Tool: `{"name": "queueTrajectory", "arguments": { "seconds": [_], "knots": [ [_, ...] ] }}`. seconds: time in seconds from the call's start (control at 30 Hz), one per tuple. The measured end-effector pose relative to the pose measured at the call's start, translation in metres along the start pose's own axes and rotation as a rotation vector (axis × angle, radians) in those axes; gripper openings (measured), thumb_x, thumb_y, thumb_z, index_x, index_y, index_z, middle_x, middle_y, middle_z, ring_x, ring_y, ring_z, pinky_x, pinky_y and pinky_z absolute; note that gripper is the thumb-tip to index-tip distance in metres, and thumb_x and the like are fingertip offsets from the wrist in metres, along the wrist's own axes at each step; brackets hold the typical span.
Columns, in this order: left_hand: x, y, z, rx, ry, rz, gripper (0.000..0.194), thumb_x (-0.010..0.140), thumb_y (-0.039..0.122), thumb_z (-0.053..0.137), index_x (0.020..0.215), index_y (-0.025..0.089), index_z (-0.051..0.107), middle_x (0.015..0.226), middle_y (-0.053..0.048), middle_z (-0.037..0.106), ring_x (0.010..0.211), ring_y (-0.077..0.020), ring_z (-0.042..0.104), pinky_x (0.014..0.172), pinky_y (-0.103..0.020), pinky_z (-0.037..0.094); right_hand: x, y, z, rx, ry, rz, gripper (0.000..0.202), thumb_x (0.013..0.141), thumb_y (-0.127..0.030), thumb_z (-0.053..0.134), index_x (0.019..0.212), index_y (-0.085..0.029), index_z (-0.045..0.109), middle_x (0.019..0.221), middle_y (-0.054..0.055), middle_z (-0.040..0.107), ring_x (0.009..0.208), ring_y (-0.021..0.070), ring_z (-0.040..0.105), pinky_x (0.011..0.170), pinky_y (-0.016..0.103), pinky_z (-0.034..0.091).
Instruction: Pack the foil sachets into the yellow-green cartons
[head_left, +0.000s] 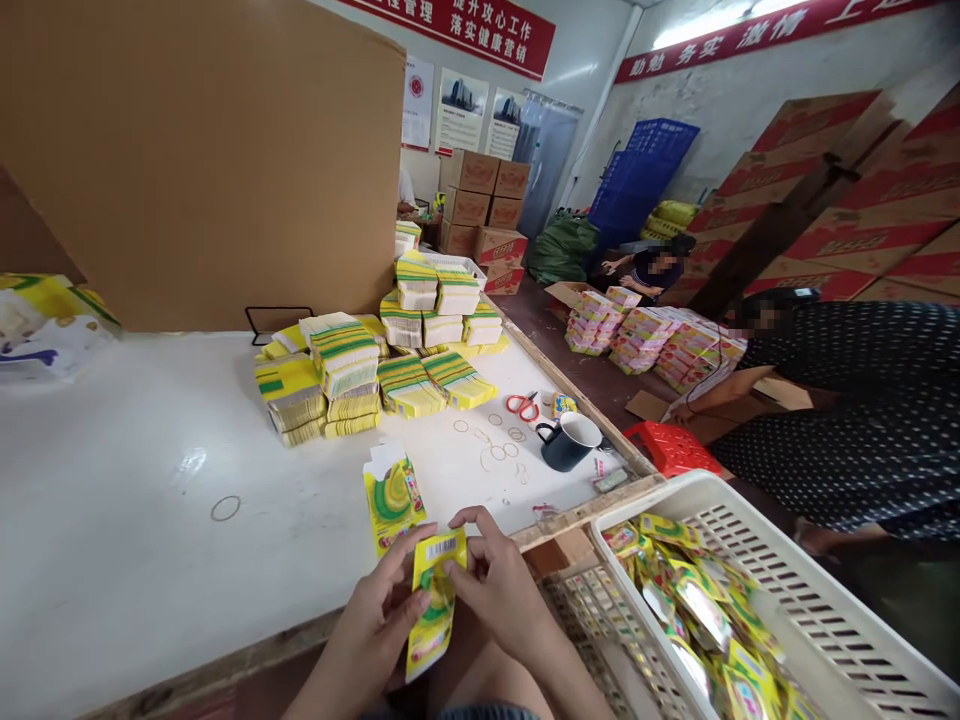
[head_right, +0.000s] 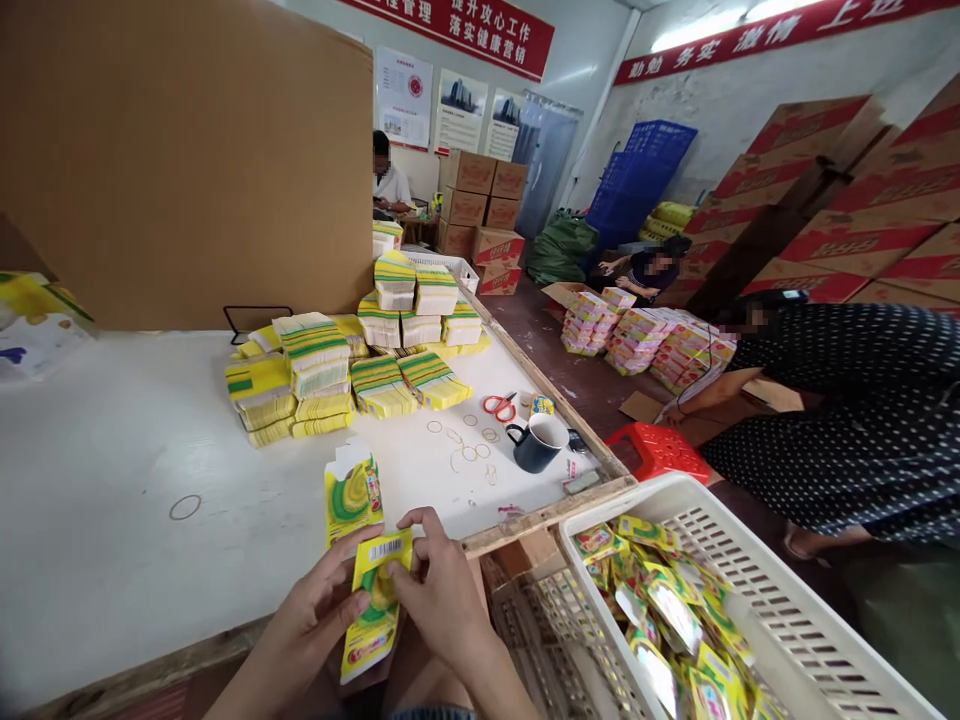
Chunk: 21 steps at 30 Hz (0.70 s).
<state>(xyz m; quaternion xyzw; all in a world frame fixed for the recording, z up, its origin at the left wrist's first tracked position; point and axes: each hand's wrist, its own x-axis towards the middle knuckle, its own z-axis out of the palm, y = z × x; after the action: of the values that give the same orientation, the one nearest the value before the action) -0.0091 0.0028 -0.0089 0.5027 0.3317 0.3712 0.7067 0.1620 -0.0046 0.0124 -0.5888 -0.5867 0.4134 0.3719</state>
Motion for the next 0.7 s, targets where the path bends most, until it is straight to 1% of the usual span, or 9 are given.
{"name": "queueTrajectory", "arguments": {
  "seconds": [0.13, 0.2, 0.27, 0.33, 0.43, 0.53, 0.57, 0.63, 0.7],
  "knots": [
    [-0.001, 0.006, 0.002, -0.118, 0.04, -0.033, 0.049, 0.083, 0.028, 0.066, 0.13, 0.029, 0.05, 0.121, -0.008, 0.07, 0.113, -0.0269, 0.063, 0.094, -0.039, 0.051, -0.002, 0.001, 0.001, 0.039, 0.012, -0.076, 0.027, 0.084, -0.02, 0.058, 0.111, -0.021, 0.055, 0.053, -0.01, 0.042, 0.051, 0.0111, 0.043, 0.051, 0.02, 0.032],
    [-0.001, 0.009, 0.003, -0.143, 0.032, -0.046, 0.046, 0.082, 0.027, 0.068, 0.126, 0.029, 0.054, 0.118, -0.007, 0.071, 0.108, -0.0268, 0.066, 0.089, -0.038, 0.054, -0.002, 0.003, -0.001, 0.078, 0.076, -0.122, 0.022, 0.088, -0.029, 0.058, 0.107, -0.02, 0.063, 0.062, -0.005, 0.054, 0.055, 0.0119, 0.049, 0.053, 0.021, 0.037],
    [0.0, 0.011, 0.004, -0.092, 0.057, -0.013, 0.041, 0.08, 0.027, 0.069, 0.121, 0.029, 0.06, 0.12, -0.006, 0.07, 0.107, -0.0265, 0.066, 0.087, -0.036, 0.055, -0.002, 0.005, -0.004, 0.144, 0.145, -0.149, 0.02, 0.089, -0.033, 0.058, 0.1, -0.02, 0.069, 0.079, 0.002, 0.067, 0.067, 0.0144, 0.058, 0.06, 0.023, 0.043],
    [0.003, 0.011, 0.007, 0.006, 0.13, 0.048, 0.033, 0.081, 0.028, 0.068, 0.114, 0.027, 0.067, 0.122, -0.006, 0.07, 0.11, -0.0257, 0.065, 0.091, -0.034, 0.053, -0.003, 0.007, -0.003, 0.252, 0.164, -0.158, 0.017, 0.088, -0.032, 0.062, 0.096, -0.022, 0.072, 0.093, 0.005, 0.072, 0.081, 0.0178, 0.065, 0.07, 0.026, 0.049],
    [0.007, 0.009, 0.016, 0.101, 0.248, 0.109, 0.023, 0.082, 0.032, 0.066, 0.102, 0.023, 0.074, 0.113, -0.007, 0.074, 0.108, -0.0251, 0.065, 0.094, -0.032, 0.052, -0.005, 0.005, 0.004, 0.412, 0.182, -0.164, 0.009, 0.084, -0.027, 0.067, 0.089, -0.022, 0.073, 0.089, 0.005, 0.074, 0.087, 0.02, 0.068, 0.079, 0.03, 0.052],
    [0.009, 0.01, 0.027, 0.115, 0.294, 0.159, 0.02, 0.08, 0.033, 0.068, 0.094, 0.021, 0.076, 0.105, -0.008, 0.076, 0.104, -0.0266, 0.068, 0.092, -0.033, 0.054, -0.007, 0.0, 0.007, 0.492, 0.228, -0.194, 0.005, 0.081, -0.021, 0.07, 0.083, -0.023, 0.074, 0.087, 0.004, 0.074, 0.087, 0.0208, 0.068, 0.081, 0.032, 0.053],
    [0.008, 0.011, 0.028, 0.12, 0.297, 0.173, 0.02, 0.081, 0.033, 0.067, 0.095, 0.021, 0.076, 0.107, -0.008, 0.076, 0.105, -0.0269, 0.067, 0.092, -0.033, 0.054, -0.009, -0.002, 0.004, 0.486, 0.244, -0.211, 0.006, 0.08, -0.02, 0.069, 0.082, -0.023, 0.074, 0.087, 0.004, 0.074, 0.087, 0.0212, 0.068, 0.081, 0.033, 0.053],
    [0.008, 0.013, 0.025, 0.17, 0.324, 0.208, 0.027, 0.084, 0.032, 0.063, 0.109, 0.023, 0.071, 0.119, -0.008, 0.071, 0.114, -0.0269, 0.063, 0.098, -0.036, 0.05, -0.015, -0.007, -0.014, 0.375, 0.312, -0.254, 0.007, 0.082, -0.021, 0.067, 0.082, -0.024, 0.074, 0.089, 0.004, 0.074, 0.088, 0.0223, 0.068, 0.079, 0.034, 0.053],
    [0.008, 0.015, 0.012, 0.347, 0.374, 0.265, 0.042, 0.085, 0.03, 0.061, 0.128, 0.026, 0.059, 0.138, -0.007, 0.059, 0.129, -0.0273, 0.051, 0.108, -0.041, 0.041, -0.023, -0.011, -0.047, 0.122, 0.507, -0.309, 0.008, 0.084, -0.025, 0.065, 0.083, -0.023, 0.073, 0.092, 0.006, 0.073, 0.09, 0.0237, 0.066, 0.079, 0.036, 0.051]
  ]
}}
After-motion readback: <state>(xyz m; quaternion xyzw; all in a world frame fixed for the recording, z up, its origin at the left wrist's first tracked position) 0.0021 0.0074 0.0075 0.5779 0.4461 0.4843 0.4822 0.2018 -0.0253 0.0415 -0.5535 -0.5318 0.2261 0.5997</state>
